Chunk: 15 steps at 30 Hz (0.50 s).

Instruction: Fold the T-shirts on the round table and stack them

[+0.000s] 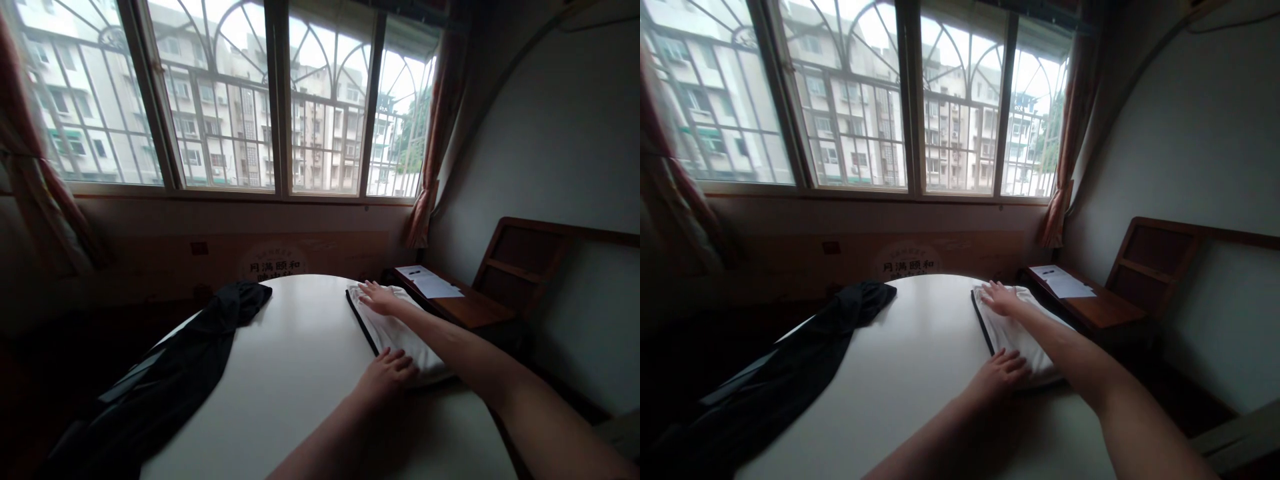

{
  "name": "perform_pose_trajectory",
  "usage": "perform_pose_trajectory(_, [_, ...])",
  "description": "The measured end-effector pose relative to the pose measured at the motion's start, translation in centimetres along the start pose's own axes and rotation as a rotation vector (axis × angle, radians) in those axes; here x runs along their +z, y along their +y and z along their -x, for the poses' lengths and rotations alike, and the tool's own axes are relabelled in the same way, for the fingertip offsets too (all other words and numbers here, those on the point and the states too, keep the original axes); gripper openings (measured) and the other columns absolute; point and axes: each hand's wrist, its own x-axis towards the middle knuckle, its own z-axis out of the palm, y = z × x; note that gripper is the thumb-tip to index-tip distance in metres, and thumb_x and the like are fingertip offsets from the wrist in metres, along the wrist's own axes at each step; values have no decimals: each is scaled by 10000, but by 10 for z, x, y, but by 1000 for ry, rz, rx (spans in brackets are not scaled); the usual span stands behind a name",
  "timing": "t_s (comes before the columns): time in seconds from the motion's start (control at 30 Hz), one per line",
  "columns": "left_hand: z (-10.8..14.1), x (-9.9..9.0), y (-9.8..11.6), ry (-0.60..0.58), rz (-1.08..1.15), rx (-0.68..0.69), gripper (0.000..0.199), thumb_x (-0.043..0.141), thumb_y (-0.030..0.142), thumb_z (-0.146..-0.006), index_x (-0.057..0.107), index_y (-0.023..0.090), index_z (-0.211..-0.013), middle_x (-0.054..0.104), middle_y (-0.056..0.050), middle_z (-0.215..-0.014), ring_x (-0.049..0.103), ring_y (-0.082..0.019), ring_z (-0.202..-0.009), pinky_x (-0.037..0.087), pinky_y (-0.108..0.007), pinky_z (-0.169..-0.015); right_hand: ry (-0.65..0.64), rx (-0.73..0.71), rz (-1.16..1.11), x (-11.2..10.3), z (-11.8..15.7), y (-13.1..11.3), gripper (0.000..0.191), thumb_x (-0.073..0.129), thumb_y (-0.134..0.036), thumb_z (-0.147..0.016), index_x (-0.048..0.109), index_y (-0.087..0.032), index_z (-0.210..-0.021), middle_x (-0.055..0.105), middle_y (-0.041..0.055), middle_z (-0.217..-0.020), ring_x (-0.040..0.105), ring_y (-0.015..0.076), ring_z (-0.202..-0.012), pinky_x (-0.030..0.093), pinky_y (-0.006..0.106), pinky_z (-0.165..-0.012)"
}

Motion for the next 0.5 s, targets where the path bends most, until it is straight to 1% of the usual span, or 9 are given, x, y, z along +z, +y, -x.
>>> perform_pose_trajectory(0.07, [-2, 5, -1, 8, -15, 18, 410, 453, 300, -1007, 549, 181, -1388, 585, -109, -1440, 463, -276, -1389, 318, -458, -1174, 24, -82, -6, 0, 14, 4, 669, 286, -536, -1014, 209, -237, -1607, 160, 86, -1673, 123, 298, -1541, 113, 595, -1212])
perform_pose_trajectory(0.1, [-3, 7, -1, 8, -16, 32, 401, 438, 289, -1015, 557, 175, -1380, 596, -110, -1427, 473, -273, -1381, 333, -447, -1165, 18, -138, -14, 3, 22, 6, 677, 306, -526, -1009, 238, -205, -1602, 203, 85, -1663, 155, 269, -1537, 137, 511, -1235])
perform_pose_trajectory(0.13, [-4, 8, -1, 9, -16, 45, 394, 430, 282, -1017, 567, 168, -1369, 607, -112, -1413, 487, -271, -1368, 345, -438, -1157, -3, -194, -25, 7, 31, 8, 686, 333, -526, -1000, 283, -178, -1589, 253, 91, -1648, 196, 257, -1529, 167, 448, -1241])
perform_pose_trajectory(0.17, [-5, 9, -1, 9, -16, 57, 392, 431, 283, -1016, 576, 161, -1358, 614, -116, -1403, 500, -271, -1354, 357, -430, -1147, -30, -245, -34, 12, 39, 10, 695, 359, -529, -989, 326, -155, -1574, 292, 102, -1632, 232, 258, -1518, 194, 417, -1238])
perform_pose_trajectory(0.2, [-6, 8, 0, 6, -14, 68, 392, 439, 288, -1009, 583, 152, -1348, 618, -121, -1394, 511, -273, -1339, 366, -425, -1137, -54, -285, -38, 17, 46, 11, 706, 377, -534, -979, 351, -138, -1562, 308, 115, -1623, 249, 270, -1512, 207, 417, -1236])
perform_pose_trajectory(0.23, [-6, 7, 2, 2, -11, 77, 396, 456, 297, -998, 588, 144, -1339, 622, -127, -1386, 521, -278, -1323, 373, -423, -1128, -68, -310, -34, 23, 50, 10, 717, 385, -536, -973, 352, -127, -1561, 299, 125, -1624, 244, 286, -1513, 202, 439, -1236])
perform_pose_trajectory(0.3, [-6, 3, 5, -13, -2, 85, 428, 517, 330, -954, 588, 137, -1330, 626, -132, -1370, 533, -293, -1297, 376, -430, -1117, -69, -309, -6, 32, 52, 7, 730, 375, -544, -974, 305, -143, -1580, 240, 122, -1643, 192, 311, -1526, 154, 514, -1235])
perform_pose_trajectory(0.4, [-3, -3, 10, -46, 11, 58, 568, 649, 390, -840, 561, 160, -1352, 608, -129, -1384, 523, -324, -1293, 361, -471, -1120, -67, -251, 28, 36, 36, -3, 706, 315, -571, -991, 240, -223, -1600, 169, 91, -1665, 122, 318, -1539, 70, 619, -1209])
perform_pose_trajectory(0.5, [0, -3, 11, -69, 18, 34, 667, 683, 409, -794, 511, 181, -1396, 570, -122, -1431, 481, -331, -1335, 332, -506, -1138, -87, -187, 20, 34, 9, -11, 651, 239, -577, -1010, 258, -285, -1591, 159, 75, -1670, 99, 324, -1541, 42, 692, -1170])
